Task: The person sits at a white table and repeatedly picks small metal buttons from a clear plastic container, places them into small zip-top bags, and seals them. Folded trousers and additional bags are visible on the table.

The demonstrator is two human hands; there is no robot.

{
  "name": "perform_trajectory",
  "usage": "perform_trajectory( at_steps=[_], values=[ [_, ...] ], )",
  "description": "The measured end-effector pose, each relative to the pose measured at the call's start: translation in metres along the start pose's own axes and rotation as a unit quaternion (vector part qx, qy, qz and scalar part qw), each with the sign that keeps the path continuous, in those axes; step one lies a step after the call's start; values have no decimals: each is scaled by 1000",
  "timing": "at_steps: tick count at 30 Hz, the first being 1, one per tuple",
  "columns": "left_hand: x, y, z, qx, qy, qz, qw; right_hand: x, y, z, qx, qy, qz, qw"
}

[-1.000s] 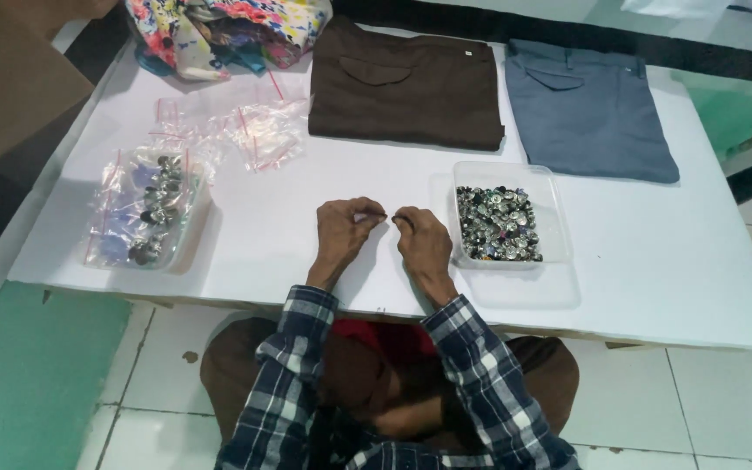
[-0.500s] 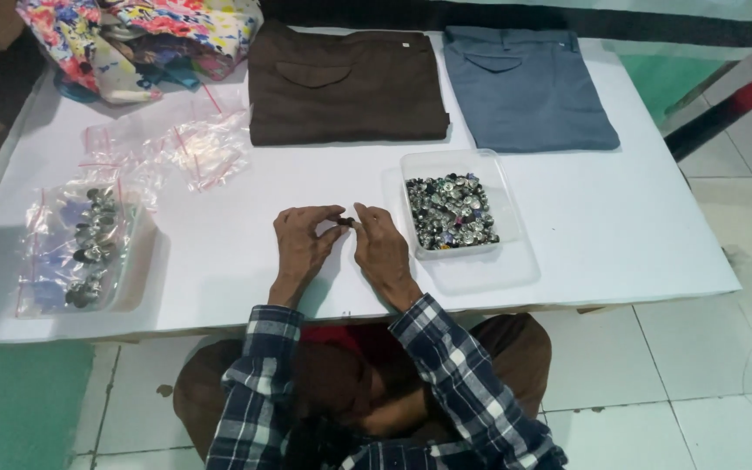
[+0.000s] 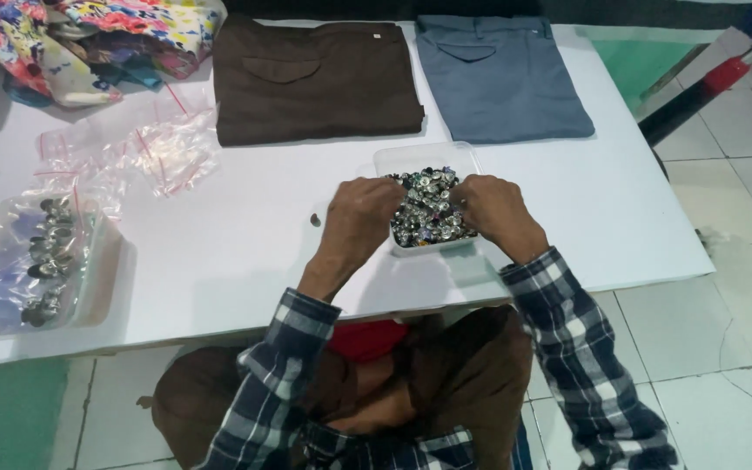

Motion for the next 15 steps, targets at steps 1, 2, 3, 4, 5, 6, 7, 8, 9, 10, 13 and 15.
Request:
perform_trajectory(
  at_steps=[1,2,3,4,5,6,7,8,9,10,13,15],
  values=[
    [11,-7,-7,1,1,0,1000,4,-4,2,2,0,0,1000],
    [36,-14,-11,-3,-16,69,997,10,-11,10,-27,10,11,1000],
    [61,-20,-16,-7,-33,137,990,16,-17,19,-55,21,22,998],
    [60,-26,-21,-9,-35,135,990,25,-21,16,-58,21,22,998],
    [66,-30,-25,-4,-90,161,983,28,-24,16,-71,31,-4,997],
    [72,-33,-28,3,-146,188,971,33,-28,17,-83,39,-31,995],
    [88,-33,-19,3,-147,189,971,33,-28,17,-83,38,-32,995],
    [103,-35,-9,6,-173,183,968,33,-30,17,-88,46,-29,995],
    [118,-36,0,10,-199,178,964,32,-31,17,-92,53,-26,994],
    [122,-36,0,9,-201,180,963,25,-30,17,-92,50,-24,994],
    [138,-35,5,13,-255,176,951,3,-21,17,-94,9,-27,995],
    [153,-37,13,16,-283,176,943,-16,-12,23,-96,-77,-36,992]
  ],
)
Point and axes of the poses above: each hand's wrist, its own y-axis away from the middle knuckle, its own x-axis out of the palm, z = x × y, the point moved 10 cm from there along -y, towards the middle knuckle, and after that the axes turned 8 degrees about -x, right-handed, at the moved point
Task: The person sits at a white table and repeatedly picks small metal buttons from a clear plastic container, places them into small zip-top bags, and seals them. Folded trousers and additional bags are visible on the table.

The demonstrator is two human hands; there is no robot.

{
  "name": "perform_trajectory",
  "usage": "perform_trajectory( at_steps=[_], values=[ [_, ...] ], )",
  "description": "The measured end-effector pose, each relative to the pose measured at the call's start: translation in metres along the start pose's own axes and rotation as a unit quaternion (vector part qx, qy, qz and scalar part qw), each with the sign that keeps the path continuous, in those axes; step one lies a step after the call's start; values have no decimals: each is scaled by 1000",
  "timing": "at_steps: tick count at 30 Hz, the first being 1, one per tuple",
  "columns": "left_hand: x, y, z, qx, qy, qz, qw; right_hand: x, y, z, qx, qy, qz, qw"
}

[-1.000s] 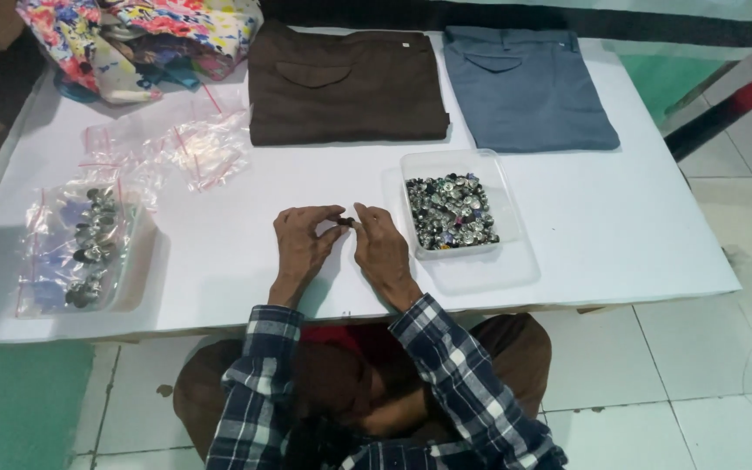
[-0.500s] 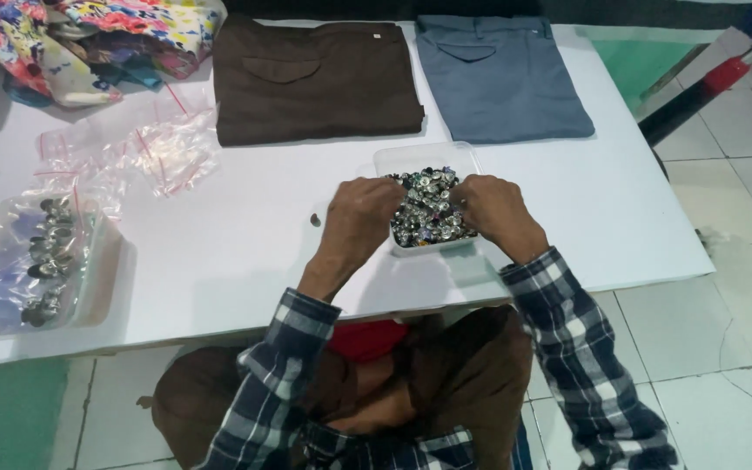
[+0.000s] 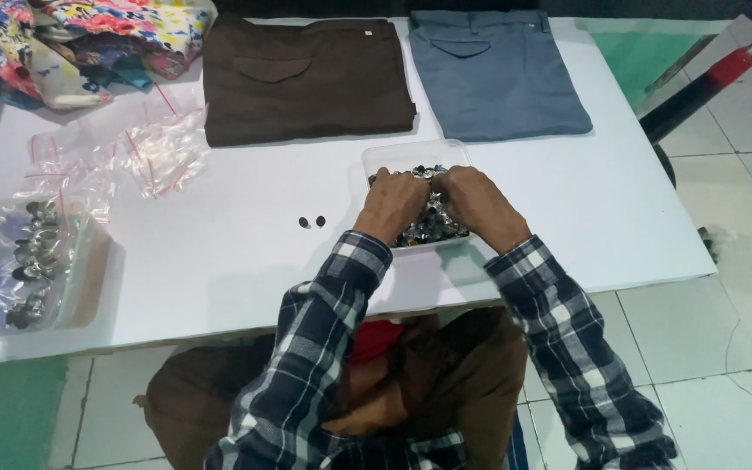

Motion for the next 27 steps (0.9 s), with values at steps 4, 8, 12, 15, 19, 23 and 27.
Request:
perform_trajectory(
  at_steps=[4,8,12,15,19,23,27],
  values=[
    [-15,0,-16,23,-7,-13,1000,7,5,-16,40,-87,1,995],
    [-38,2,-16,23,40,10,999,0,10,-21,20,-110,-26,993],
    [-67,13,9,-50,248,31,967,-15,23,-26,53,-221,-92,969],
    [-76,12,21,-79,401,33,912,-7,29,-44,125,-328,-131,927],
    [-73,12,30,-108,470,48,875,0,30,-42,116,-408,-169,890],
    [-85,14,32,-88,550,35,830,-15,38,-28,95,-525,-201,822],
    [-76,10,35,-71,582,31,809,-18,45,-24,107,-600,-219,762]
  ],
)
Point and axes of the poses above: each hand's wrist, its own y-axis away from the middle knuckle, its own x-axis out of the palm, z = x × y, the point moved 10 cm from there along -y, towards the middle knuckle, and after that the axes turned 8 degrees about -x, right-handed, at the moved point
